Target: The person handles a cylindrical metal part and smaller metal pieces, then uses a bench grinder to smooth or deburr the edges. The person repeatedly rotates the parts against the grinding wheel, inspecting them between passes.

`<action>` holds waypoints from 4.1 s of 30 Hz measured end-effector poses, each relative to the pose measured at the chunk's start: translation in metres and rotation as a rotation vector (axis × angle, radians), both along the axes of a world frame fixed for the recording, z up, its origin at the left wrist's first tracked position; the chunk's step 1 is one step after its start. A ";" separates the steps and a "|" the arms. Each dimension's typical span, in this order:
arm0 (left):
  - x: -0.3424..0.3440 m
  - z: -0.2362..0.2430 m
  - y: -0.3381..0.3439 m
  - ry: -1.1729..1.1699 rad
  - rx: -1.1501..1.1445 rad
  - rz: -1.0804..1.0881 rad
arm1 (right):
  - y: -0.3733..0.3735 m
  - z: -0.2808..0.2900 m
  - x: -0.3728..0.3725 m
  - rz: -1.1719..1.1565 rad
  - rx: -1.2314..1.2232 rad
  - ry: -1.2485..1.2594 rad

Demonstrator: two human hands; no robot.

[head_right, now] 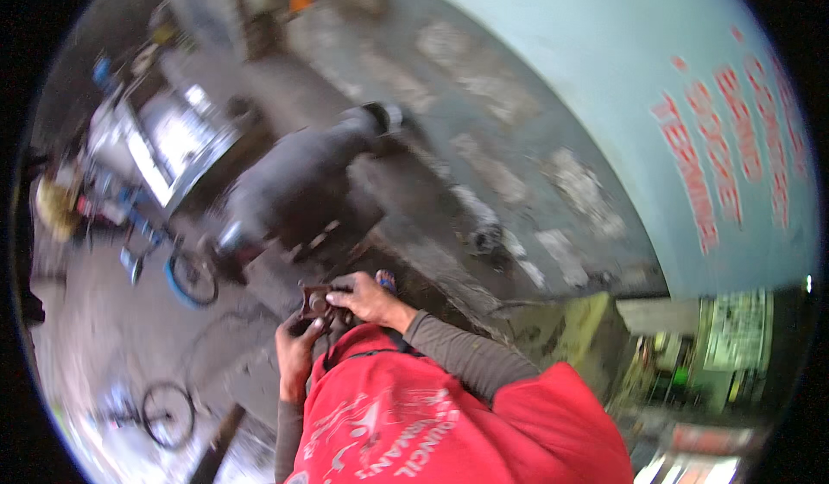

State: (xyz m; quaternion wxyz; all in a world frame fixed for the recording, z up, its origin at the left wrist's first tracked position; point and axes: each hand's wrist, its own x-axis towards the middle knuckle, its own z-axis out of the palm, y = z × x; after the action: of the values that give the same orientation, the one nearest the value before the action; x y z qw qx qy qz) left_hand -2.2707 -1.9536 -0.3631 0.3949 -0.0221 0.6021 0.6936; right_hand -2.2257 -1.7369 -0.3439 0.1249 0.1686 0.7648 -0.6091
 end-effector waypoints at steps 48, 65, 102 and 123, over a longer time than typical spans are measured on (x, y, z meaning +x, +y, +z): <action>0.137 -0.011 0.119 -0.092 -0.519 -0.008 | 0.332 -0.109 0.169 -0.572 0.166 0.038; 0.035 -0.009 0.018 -0.071 0.441 0.683 | -0.012 0.025 -0.049 0.188 -0.363 0.319; -0.044 0.001 -0.049 -0.345 0.372 0.719 | -0.105 0.015 -0.091 -0.301 -0.497 0.064; 0.005 -0.068 -0.058 -0.699 0.513 0.499 | -0.035 -0.014 -0.049 0.248 -0.494 -0.211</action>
State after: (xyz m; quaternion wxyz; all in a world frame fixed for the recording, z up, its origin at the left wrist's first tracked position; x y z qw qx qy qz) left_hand -2.2658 -2.0118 -0.4311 0.3878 -0.2990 0.2200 0.8437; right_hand -2.2750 -1.7723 -0.3574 0.3145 0.1007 0.5910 -0.7360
